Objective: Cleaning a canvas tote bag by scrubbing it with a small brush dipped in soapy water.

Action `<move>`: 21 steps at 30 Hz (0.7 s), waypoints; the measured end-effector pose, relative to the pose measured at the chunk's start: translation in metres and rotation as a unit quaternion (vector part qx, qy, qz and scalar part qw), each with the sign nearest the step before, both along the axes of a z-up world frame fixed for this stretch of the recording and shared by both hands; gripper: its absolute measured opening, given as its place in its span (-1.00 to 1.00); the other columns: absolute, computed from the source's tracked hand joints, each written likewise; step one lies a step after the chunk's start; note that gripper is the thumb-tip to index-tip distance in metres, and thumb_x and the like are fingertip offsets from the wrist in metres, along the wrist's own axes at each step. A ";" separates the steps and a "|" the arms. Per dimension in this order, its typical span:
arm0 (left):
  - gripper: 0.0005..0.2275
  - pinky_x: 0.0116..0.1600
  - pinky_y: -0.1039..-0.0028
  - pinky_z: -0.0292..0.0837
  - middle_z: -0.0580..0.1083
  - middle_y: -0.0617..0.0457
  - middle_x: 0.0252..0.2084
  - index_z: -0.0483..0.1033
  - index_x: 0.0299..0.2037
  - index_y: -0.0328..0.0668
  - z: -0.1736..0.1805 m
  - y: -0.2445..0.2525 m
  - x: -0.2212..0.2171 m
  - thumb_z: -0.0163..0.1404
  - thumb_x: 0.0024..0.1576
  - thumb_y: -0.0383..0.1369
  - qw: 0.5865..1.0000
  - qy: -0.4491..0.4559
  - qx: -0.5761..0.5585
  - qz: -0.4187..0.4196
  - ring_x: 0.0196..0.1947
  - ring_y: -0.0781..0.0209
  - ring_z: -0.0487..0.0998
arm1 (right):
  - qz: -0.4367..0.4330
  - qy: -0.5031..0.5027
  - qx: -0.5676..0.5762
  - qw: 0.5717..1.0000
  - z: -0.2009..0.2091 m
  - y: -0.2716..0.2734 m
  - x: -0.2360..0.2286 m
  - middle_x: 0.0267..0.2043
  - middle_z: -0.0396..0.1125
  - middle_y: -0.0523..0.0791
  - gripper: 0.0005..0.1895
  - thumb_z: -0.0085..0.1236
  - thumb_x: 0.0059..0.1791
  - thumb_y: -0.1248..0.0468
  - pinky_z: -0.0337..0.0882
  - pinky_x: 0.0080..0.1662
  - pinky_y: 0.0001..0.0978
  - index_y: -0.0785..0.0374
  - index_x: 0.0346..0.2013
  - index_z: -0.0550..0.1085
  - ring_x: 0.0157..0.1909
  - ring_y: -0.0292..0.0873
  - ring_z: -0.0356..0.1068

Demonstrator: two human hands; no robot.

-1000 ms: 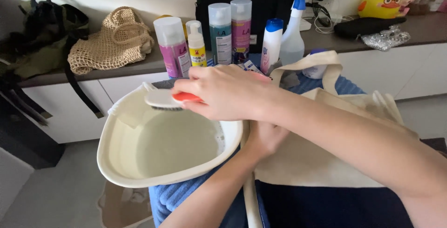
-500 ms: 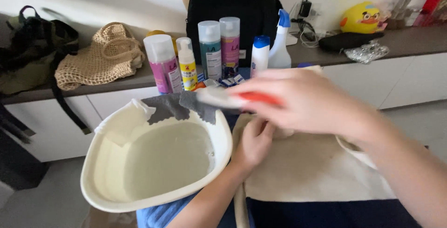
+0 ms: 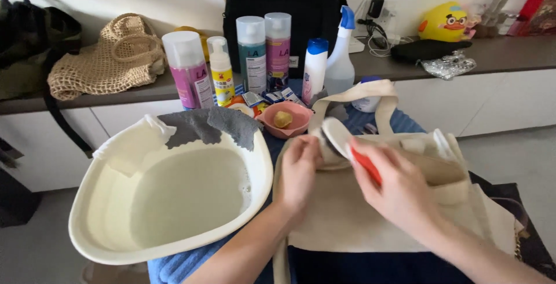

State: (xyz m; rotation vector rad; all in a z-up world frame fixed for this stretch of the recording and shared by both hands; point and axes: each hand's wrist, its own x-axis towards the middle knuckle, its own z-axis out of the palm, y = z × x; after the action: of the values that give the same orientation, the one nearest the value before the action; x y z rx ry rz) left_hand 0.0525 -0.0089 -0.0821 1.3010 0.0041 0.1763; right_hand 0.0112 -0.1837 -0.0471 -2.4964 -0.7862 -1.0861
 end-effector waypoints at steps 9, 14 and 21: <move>-0.86 -0.09 0.53 0.47 0.55 0.06 -0.26 0.46 -0.25 -0.11 0.027 0.004 -0.019 -0.10 0.28 -0.29 0.994 0.079 -0.051 0.058 -0.22 0.31 0.61 | 0.052 -0.010 0.014 0.998 -0.014 0.011 -0.019 -0.23 0.41 -0.14 -0.65 0.13 -0.02 0.33 0.47 -0.15 -0.33 0.21 0.08 0.48 -0.26 -0.12 0.48; -0.85 0.00 0.48 0.43 0.50 0.10 -0.25 0.43 -0.24 -0.11 0.016 0.001 -0.012 -0.14 0.26 -0.28 0.995 0.012 0.013 0.102 -0.21 0.32 0.50 | 0.126 -0.018 0.014 0.992 0.018 0.028 0.000 -0.04 0.46 0.02 -0.70 0.08 0.00 0.40 0.43 0.07 -0.25 0.34 0.03 0.44 -0.03 0.01 0.47; -0.89 -0.20 0.42 0.36 0.39 0.04 -0.41 0.45 -0.29 -0.23 0.007 -0.008 -0.011 -0.14 0.26 -0.49 0.983 -0.108 -0.045 0.142 -0.31 0.26 0.39 | 0.081 -0.072 0.054 0.993 0.013 0.050 0.006 -0.37 0.41 -0.07 -0.83 0.19 -0.02 0.27 0.51 -0.42 -0.23 0.06 -0.12 0.55 -0.37 0.05 0.51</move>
State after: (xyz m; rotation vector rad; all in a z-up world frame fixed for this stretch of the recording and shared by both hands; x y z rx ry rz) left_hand 0.0412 -0.0172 -0.0754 1.1814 0.0136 0.5546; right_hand 0.0176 -0.1334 -0.0338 -2.2416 -0.9261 -1.2264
